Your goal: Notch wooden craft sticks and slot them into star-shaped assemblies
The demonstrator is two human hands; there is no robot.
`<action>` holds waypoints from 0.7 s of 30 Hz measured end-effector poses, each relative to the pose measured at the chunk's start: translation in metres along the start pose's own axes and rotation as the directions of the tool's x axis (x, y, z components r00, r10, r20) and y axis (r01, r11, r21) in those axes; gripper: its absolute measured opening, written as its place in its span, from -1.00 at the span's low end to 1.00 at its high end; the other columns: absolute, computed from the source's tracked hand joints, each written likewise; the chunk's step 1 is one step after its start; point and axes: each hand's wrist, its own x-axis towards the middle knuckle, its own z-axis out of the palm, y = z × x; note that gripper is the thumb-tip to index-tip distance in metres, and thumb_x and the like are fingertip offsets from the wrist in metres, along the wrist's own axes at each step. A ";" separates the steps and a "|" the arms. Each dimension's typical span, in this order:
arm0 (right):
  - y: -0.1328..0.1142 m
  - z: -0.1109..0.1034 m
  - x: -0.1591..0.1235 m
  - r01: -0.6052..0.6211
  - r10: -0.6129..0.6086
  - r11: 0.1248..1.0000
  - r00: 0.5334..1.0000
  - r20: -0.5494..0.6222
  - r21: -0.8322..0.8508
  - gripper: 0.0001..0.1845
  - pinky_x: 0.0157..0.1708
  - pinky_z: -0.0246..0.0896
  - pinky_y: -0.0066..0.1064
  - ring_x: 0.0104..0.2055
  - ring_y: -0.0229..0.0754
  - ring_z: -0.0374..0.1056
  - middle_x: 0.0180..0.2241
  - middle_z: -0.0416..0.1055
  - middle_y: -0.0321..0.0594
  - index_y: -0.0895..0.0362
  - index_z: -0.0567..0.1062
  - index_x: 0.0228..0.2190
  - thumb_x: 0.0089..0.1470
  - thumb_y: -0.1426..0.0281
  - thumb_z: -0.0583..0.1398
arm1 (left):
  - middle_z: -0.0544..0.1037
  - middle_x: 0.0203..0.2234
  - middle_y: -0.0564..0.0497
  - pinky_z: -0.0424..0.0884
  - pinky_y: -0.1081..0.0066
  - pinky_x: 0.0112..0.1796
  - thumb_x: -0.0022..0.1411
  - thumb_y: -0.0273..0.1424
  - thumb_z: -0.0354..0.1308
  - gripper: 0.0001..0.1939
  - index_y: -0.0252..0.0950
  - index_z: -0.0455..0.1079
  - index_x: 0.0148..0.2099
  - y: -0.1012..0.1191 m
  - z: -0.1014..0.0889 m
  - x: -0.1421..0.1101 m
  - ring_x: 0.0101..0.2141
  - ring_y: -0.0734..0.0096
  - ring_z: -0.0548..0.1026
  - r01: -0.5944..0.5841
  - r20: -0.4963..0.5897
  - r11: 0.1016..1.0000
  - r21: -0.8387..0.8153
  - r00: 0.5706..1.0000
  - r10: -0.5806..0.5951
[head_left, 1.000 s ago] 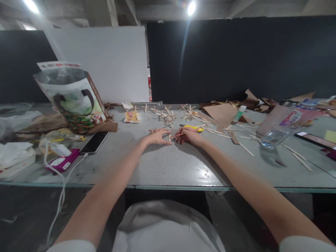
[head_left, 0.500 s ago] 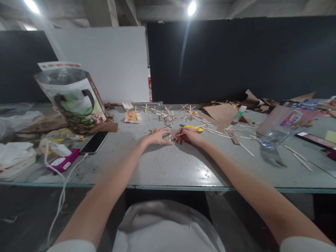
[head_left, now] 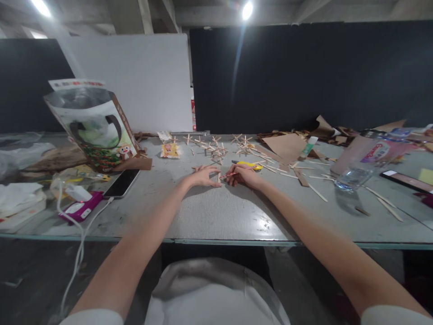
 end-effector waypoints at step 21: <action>-0.002 0.003 -0.002 -0.002 0.002 1.000 1.000 -0.031 -0.002 -0.93 -0.55 0.33 -0.43 -0.52 -0.16 0.48 -0.47 0.62 -0.10 0.11 0.51 -0.47 -0.02 0.40 0.20 | 0.21 0.47 -0.13 -0.23 -0.22 0.42 0.10 0.14 0.35 -0.11 -0.05 0.33 0.40 -0.005 0.003 0.003 0.48 -0.22 0.01 -0.013 -0.016 1.000 -0.007 1.000 0.013</action>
